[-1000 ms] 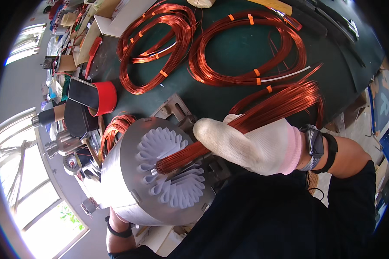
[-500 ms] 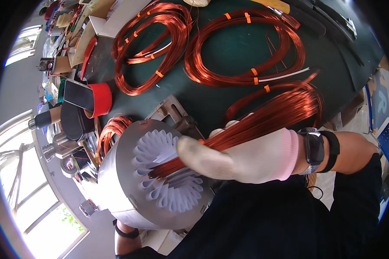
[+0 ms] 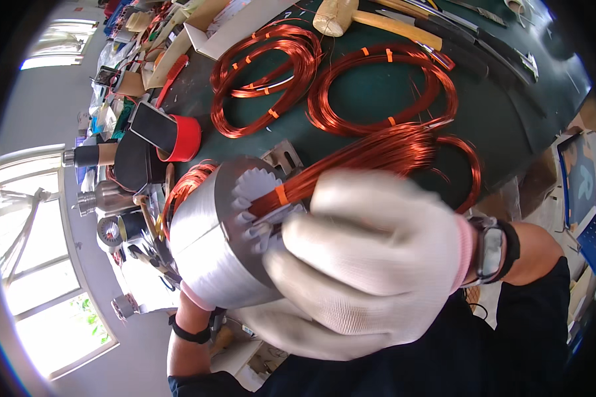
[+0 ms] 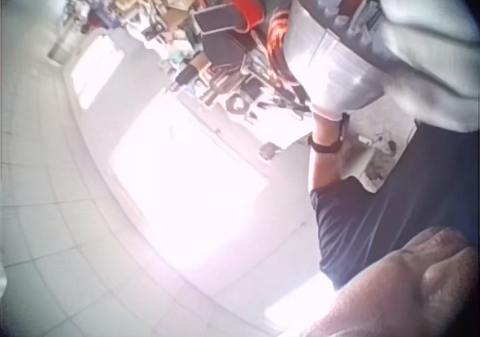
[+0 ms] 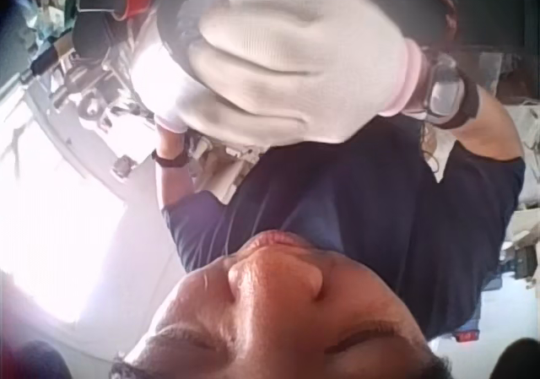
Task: Inserting copper coils into a motor stator core and seating them with a tool.
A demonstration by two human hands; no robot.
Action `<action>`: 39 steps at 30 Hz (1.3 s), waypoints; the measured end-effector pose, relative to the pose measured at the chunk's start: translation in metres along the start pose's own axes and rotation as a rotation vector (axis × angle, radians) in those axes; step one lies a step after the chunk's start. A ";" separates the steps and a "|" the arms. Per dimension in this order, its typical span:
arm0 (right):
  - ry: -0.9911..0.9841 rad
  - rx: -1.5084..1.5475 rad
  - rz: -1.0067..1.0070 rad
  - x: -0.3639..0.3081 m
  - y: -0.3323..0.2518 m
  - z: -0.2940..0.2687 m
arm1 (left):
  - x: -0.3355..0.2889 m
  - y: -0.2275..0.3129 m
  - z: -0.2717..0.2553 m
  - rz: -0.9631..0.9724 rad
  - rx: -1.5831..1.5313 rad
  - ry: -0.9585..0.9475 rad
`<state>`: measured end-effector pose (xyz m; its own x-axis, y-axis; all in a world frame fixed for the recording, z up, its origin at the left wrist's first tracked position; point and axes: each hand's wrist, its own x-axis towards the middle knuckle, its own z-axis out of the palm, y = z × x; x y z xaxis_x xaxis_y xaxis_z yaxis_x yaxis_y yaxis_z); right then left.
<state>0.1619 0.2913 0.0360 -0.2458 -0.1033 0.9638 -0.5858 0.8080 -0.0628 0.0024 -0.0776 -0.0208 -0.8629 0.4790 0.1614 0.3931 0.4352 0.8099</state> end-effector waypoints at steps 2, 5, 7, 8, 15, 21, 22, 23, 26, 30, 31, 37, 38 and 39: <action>-0.175 -0.108 0.213 0.010 0.030 0.012 | 0.001 0.008 0.029 -0.029 0.052 0.061; -0.641 -0.411 0.214 -0.012 0.032 -0.010 | 0.029 0.014 0.085 0.014 0.048 0.069; -0.647 -0.410 0.243 -0.016 0.017 -0.012 | 0.046 0.016 0.093 0.028 0.063 0.068; -0.667 -0.375 0.223 -0.017 0.015 -0.009 | 0.025 0.018 0.087 0.032 0.073 0.069; -0.629 -0.273 0.185 -0.005 0.008 0.044 | 0.025 0.020 0.111 0.059 0.095 0.098; -0.499 -0.186 0.265 -0.004 0.013 0.046 | -0.066 0.013 0.055 0.041 0.145 0.130; -0.502 -0.181 0.266 -0.005 0.012 0.046 | -0.069 0.014 0.054 0.033 0.155 0.131; -0.468 -0.177 0.259 -0.006 0.013 0.045 | -0.066 0.016 0.050 0.028 0.156 0.130; -0.442 -0.200 0.252 -0.009 0.017 0.044 | -0.026 0.054 0.050 0.303 0.299 0.312; -0.498 -0.289 0.233 -0.008 0.017 0.044 | -0.014 0.005 0.031 0.132 0.247 0.226; -0.590 -0.289 0.264 -0.007 0.018 0.044 | -0.012 -0.002 0.032 -0.115 -0.401 0.232; -0.762 -0.240 0.361 0.006 0.017 0.046 | 0.007 0.039 0.049 -0.006 -0.362 0.206; -0.765 -0.241 0.360 0.005 0.017 0.044 | 0.009 0.059 0.052 -0.008 -0.365 0.206; -0.571 -0.248 0.297 0.002 0.020 0.042 | 0.010 0.081 0.054 0.091 -0.080 0.181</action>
<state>0.1176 0.2828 0.0258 -0.7769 -0.0918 0.6229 -0.2536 0.9512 -0.1760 0.0426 0.0038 0.0159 -0.8709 0.3654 0.3287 0.4517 0.3313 0.8284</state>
